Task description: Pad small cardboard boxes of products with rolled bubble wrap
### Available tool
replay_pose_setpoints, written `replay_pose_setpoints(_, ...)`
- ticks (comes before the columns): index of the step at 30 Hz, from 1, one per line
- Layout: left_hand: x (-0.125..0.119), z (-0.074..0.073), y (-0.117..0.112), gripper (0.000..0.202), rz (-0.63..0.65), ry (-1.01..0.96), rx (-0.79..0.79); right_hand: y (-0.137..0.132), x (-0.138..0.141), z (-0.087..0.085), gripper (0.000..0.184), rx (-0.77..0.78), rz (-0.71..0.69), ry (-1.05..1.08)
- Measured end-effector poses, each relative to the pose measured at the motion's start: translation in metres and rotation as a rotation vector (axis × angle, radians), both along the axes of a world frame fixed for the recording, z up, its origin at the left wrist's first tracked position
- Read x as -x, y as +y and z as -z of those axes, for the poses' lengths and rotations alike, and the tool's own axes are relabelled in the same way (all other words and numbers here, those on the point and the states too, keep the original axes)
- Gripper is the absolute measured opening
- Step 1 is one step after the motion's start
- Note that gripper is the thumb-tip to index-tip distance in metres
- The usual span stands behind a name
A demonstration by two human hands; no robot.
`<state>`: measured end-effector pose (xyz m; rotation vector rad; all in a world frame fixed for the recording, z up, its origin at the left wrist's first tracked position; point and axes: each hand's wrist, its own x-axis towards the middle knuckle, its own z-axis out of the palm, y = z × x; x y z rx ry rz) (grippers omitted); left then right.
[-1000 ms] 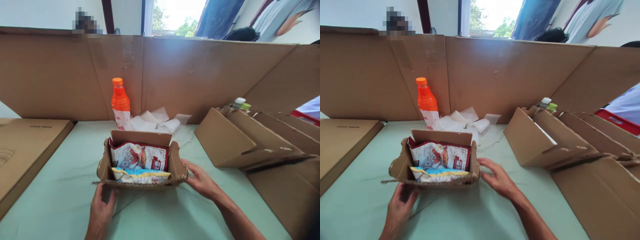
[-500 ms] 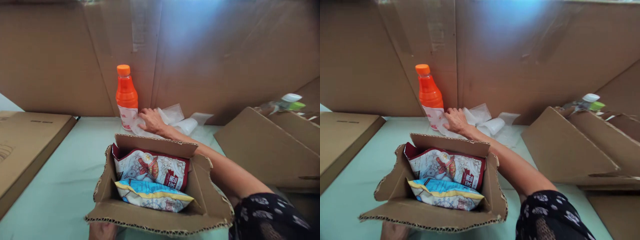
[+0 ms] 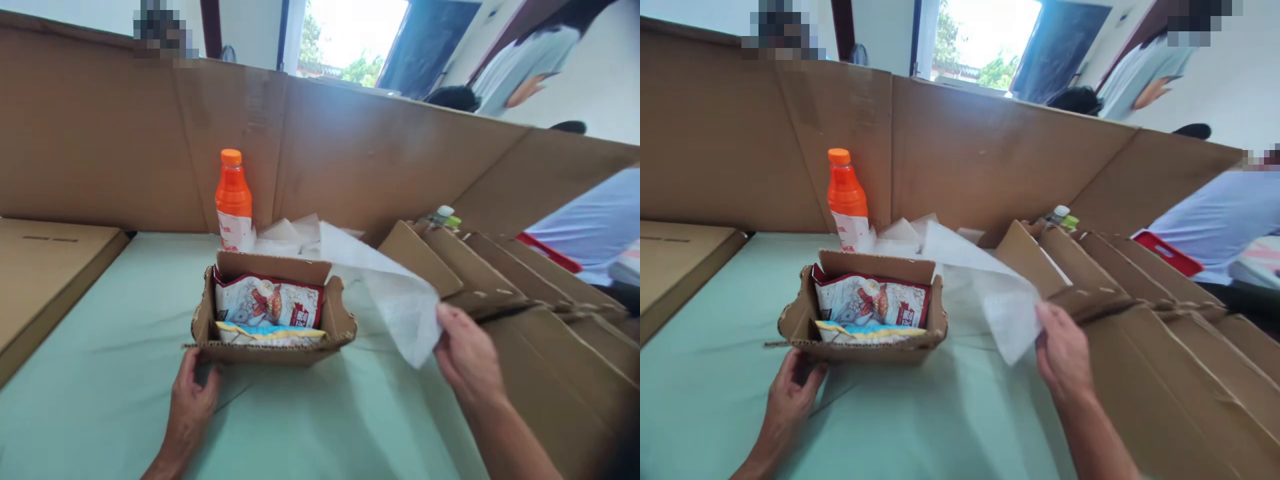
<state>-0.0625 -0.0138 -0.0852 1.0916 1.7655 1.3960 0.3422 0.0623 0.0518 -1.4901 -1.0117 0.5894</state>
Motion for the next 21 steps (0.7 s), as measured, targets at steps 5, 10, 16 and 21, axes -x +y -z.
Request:
replay_pose_setpoints(5,0.000,-0.020,-0.001,0.051,0.039,-0.053,-0.027,-0.100,-0.031,0.061,0.041,0.473,-0.132,-0.188)
replay_pose_setpoints(10,0.005,-0.032,0.001,0.062,0.079,-0.043,-0.051,-0.116,-0.004,0.028,0.041,0.241,-0.030,-0.599)
replay_pose_setpoints(16,-0.004,-0.034,0.018,0.048,0.145,-0.011,-0.087,-0.059,0.107,0.027,0.050,0.190,-0.611,-0.483)
replay_pose_setpoints(21,-0.008,-0.033,0.056,0.045,0.132,0.027,-0.119,-0.002,0.140,0.039,0.033,0.186,-0.612,-0.508)
